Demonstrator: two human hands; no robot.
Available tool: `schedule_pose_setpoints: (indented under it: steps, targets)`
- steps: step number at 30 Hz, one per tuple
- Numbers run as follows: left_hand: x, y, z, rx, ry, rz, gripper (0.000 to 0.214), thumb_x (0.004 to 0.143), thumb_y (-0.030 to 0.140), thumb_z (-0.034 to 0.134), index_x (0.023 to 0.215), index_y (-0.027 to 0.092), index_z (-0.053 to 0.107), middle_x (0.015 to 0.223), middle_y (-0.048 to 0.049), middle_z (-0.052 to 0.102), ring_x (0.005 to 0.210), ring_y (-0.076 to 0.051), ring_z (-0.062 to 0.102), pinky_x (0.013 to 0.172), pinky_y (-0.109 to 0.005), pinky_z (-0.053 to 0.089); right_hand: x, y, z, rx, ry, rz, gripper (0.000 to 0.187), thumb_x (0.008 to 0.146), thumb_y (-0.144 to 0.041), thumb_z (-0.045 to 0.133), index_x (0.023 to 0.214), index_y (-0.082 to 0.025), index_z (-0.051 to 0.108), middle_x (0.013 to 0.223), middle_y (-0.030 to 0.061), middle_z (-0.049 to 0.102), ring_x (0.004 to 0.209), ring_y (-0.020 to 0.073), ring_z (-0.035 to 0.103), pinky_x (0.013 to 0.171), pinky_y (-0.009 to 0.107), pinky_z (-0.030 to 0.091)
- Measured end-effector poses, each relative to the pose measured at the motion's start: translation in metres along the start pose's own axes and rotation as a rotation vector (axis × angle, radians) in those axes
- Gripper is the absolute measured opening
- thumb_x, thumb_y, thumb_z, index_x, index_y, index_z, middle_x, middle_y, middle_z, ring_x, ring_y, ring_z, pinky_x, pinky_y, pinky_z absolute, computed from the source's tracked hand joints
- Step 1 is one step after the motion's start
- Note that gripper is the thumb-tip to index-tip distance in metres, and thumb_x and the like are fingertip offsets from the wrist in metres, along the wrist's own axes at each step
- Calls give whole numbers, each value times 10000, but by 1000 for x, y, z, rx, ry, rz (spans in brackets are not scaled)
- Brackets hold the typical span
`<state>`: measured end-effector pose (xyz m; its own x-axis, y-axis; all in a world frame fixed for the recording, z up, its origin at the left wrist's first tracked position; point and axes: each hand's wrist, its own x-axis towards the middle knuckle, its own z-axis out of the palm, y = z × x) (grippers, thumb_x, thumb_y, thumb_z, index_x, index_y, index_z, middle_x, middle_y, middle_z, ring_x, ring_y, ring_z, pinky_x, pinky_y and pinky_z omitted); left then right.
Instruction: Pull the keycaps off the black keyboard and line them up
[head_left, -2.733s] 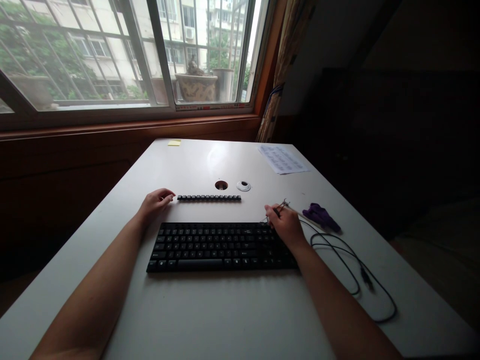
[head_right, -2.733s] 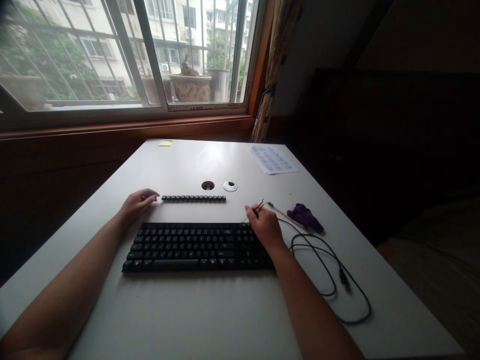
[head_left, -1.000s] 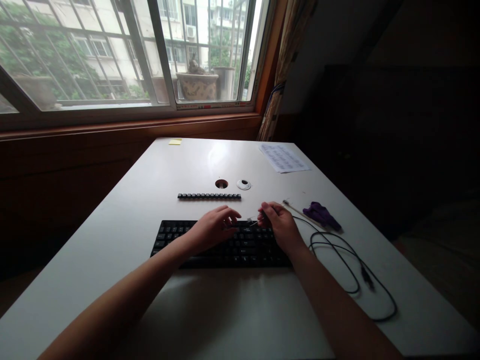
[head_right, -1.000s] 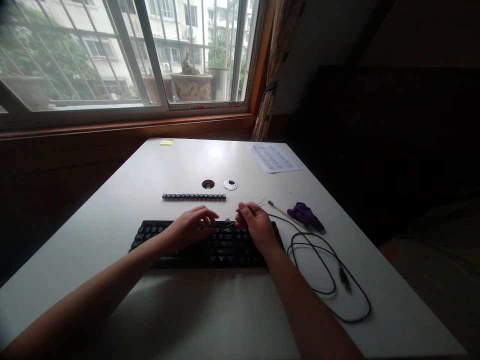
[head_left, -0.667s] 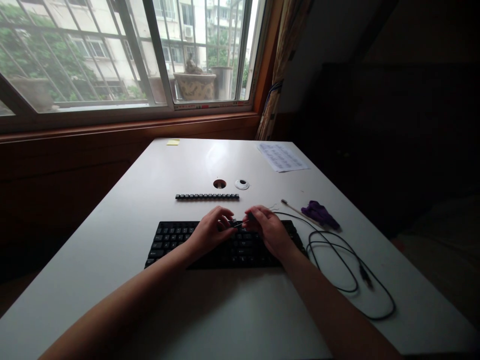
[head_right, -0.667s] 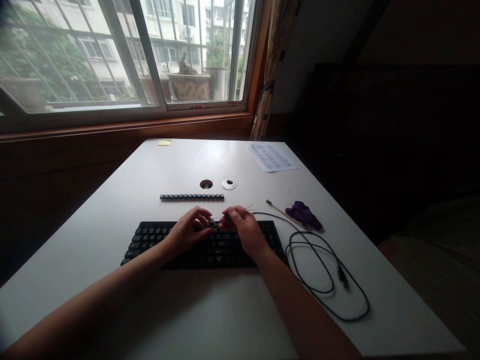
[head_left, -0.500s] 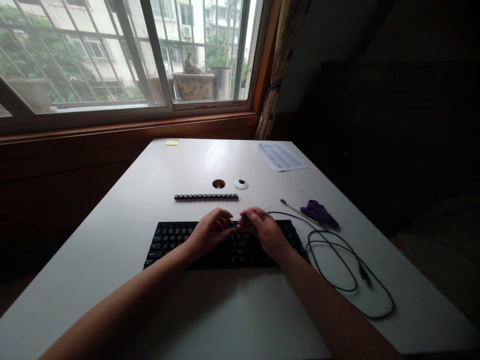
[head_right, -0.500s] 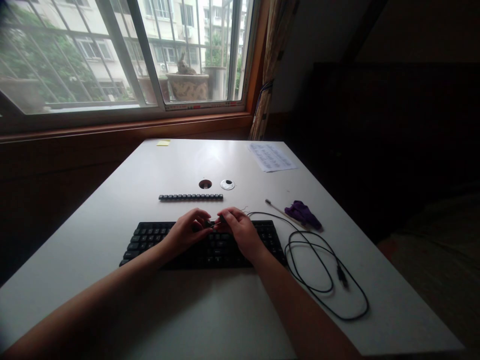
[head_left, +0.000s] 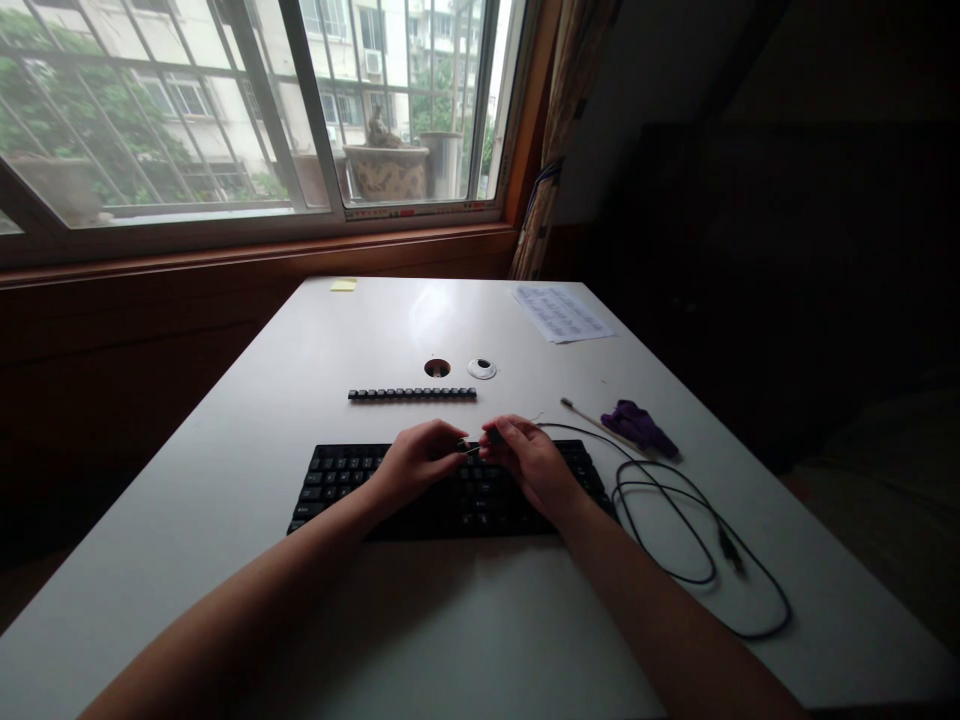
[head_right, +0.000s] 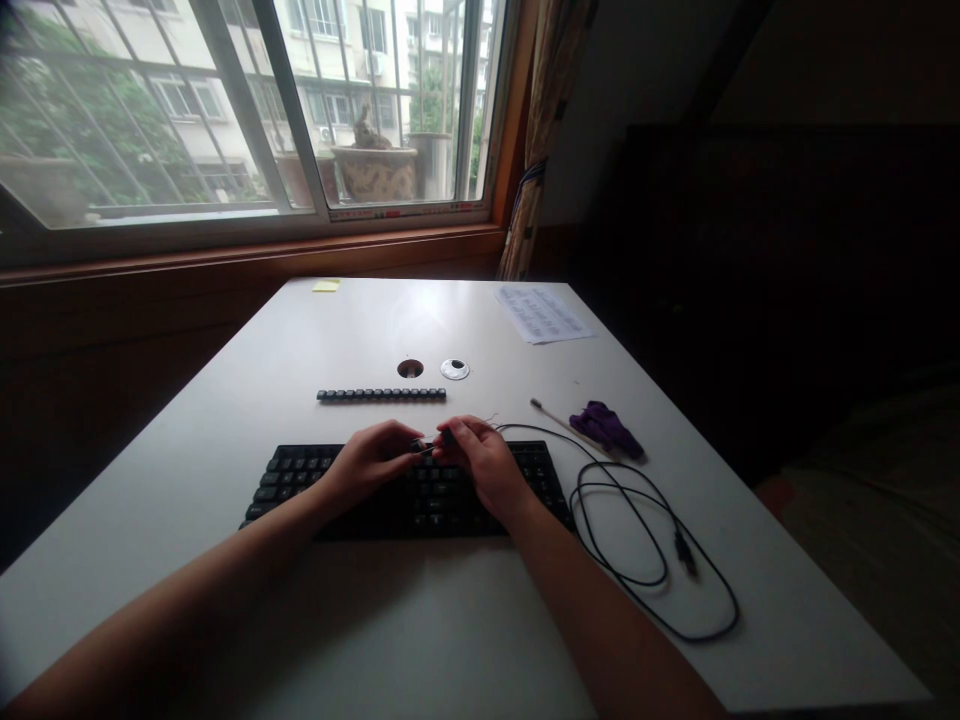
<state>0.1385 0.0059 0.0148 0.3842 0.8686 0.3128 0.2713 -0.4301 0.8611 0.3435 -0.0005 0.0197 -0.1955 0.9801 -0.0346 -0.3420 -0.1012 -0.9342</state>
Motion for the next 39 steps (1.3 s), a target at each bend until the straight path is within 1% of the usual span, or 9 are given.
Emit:
schedule_pose_setpoints:
  steps: [4,12,19,22,26,30,33,36,39]
  targets:
    - [0,0,-2,-107,-41,-39,248,829,322,722,1035,188,689,975,-94,743,898,-223,706,816,-344,573,-1,-2,-1,4,-8,16,262,841,-454,684,890,-198,709,805,18,708,674,125,658,667,249,542]
    - [-1,0,-5,-252,-117,-124,248,808,297,746,1009,160,698,1017,-111,746,939,-250,711,849,-365,572,-3,-3,-2,20,-44,46,238,848,-428,687,877,-192,708,775,22,704,665,124,652,625,227,514]
    - [0,3,-6,-299,-114,-204,302,795,313,760,1042,145,710,1041,-109,750,1000,-269,703,915,-393,548,-3,-1,-7,-49,-88,-25,210,858,-395,688,909,-193,715,804,33,709,692,132,645,658,245,509]
    - [2,5,-8,-339,-93,-202,328,777,320,778,1046,147,704,1041,-104,749,998,-264,705,939,-399,537,-3,-3,-8,-64,-68,-60,206,870,-394,672,909,-197,718,798,27,693,689,130,629,658,252,503]
    - [4,5,-8,-482,-65,-210,328,762,303,791,1016,135,669,1039,-110,747,970,-263,718,939,-423,538,-2,-4,-10,-63,15,-92,207,885,-402,644,886,-205,708,784,21,675,672,130,609,629,251,483]
    - [5,3,-7,-588,-28,-234,341,738,272,813,982,125,625,1062,-132,738,994,-279,715,950,-449,529,1,-1,-14,-162,126,-203,215,915,-398,589,861,-214,686,814,18,649,731,146,593,659,267,475]
    - [4,2,-6,-592,-36,-241,334,757,271,801,992,126,613,1082,-140,730,1003,-283,713,950,-457,526,1,-3,-16,-360,220,-330,252,951,-394,516,826,-220,648,835,17,615,791,166,571,705,291,464]
    - [4,2,-7,-559,-68,-215,314,791,288,771,1023,132,627,1126,-141,715,1012,-268,707,957,-445,522,0,-7,-17,-567,272,-463,276,984,-364,444,807,-223,603,852,17,577,835,178,545,790,320,444]
    - [4,2,-9,-441,-78,-169,289,808,301,752,1030,140,662,1116,-123,713,1020,-242,688,950,-406,519,-2,-9,-15,-675,266,-535,272,1000,-341,413,819,-225,580,861,19,571,869,187,544,836,336,423]
